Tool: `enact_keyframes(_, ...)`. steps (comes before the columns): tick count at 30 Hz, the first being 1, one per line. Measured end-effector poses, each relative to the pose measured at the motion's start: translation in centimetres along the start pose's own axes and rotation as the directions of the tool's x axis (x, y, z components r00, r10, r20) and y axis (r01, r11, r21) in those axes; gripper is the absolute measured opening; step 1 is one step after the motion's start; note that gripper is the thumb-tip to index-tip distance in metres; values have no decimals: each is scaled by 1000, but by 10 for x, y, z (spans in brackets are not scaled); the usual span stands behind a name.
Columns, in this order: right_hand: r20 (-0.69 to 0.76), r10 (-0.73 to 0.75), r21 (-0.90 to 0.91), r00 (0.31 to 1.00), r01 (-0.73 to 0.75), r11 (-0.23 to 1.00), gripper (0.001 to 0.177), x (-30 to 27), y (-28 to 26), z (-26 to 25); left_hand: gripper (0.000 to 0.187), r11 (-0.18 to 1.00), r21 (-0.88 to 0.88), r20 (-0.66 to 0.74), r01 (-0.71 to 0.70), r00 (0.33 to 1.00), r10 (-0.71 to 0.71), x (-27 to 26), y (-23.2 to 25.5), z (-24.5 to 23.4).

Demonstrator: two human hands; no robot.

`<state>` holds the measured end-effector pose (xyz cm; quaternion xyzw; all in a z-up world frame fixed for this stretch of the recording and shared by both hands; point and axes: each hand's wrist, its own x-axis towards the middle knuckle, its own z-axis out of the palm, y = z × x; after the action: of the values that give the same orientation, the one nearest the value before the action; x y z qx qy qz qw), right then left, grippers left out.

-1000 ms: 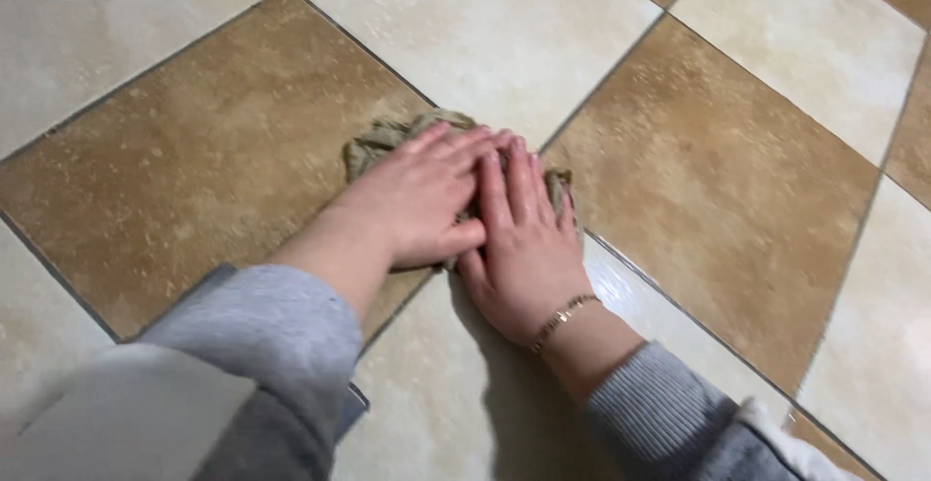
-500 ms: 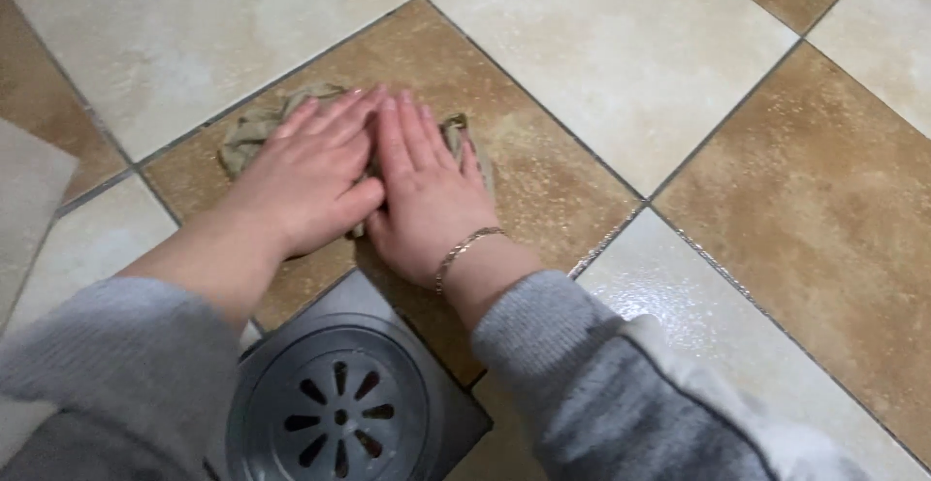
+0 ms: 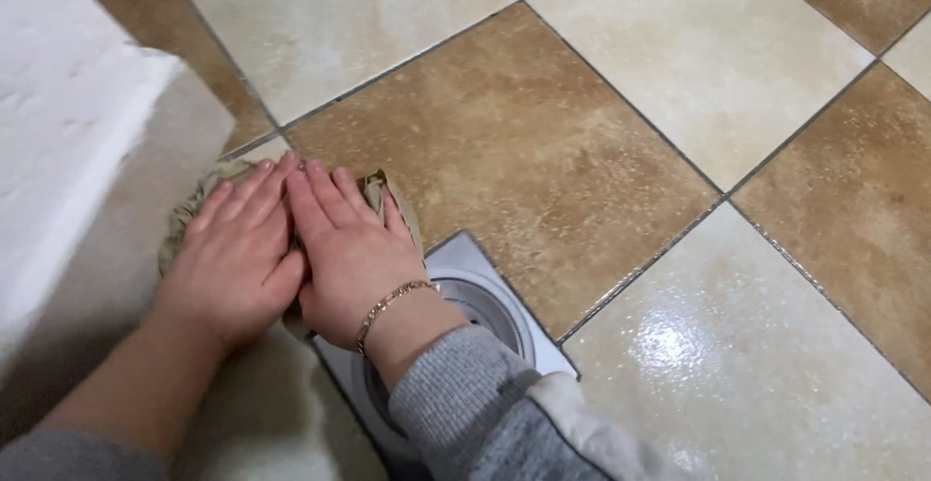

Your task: The person scrubs a tiled floor with a pink brush and soapy water from a blue bucket. They then wipe the floor with a beige cloth and finally dry it with a blue cloth.

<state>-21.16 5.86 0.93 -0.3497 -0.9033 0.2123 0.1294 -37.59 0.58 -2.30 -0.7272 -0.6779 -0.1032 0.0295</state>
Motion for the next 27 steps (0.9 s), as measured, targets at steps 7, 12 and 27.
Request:
enact_keyframes(7,158,-31,143,987,8,990,81,-20,-40,-6,75,990,-5,-129,140,982,-140,-59,17,-8)
enact_keyframes(12,277,-111,219,954,50,974,82,-39,-52,-8,77,974,3,-162,227,961,-224,-100,42,-18)
enact_keyframes(27,310,-334,447,890,174,877,86,-151,-43,-26,95,812,145,-69,566,824,-562,-191,176,-17)
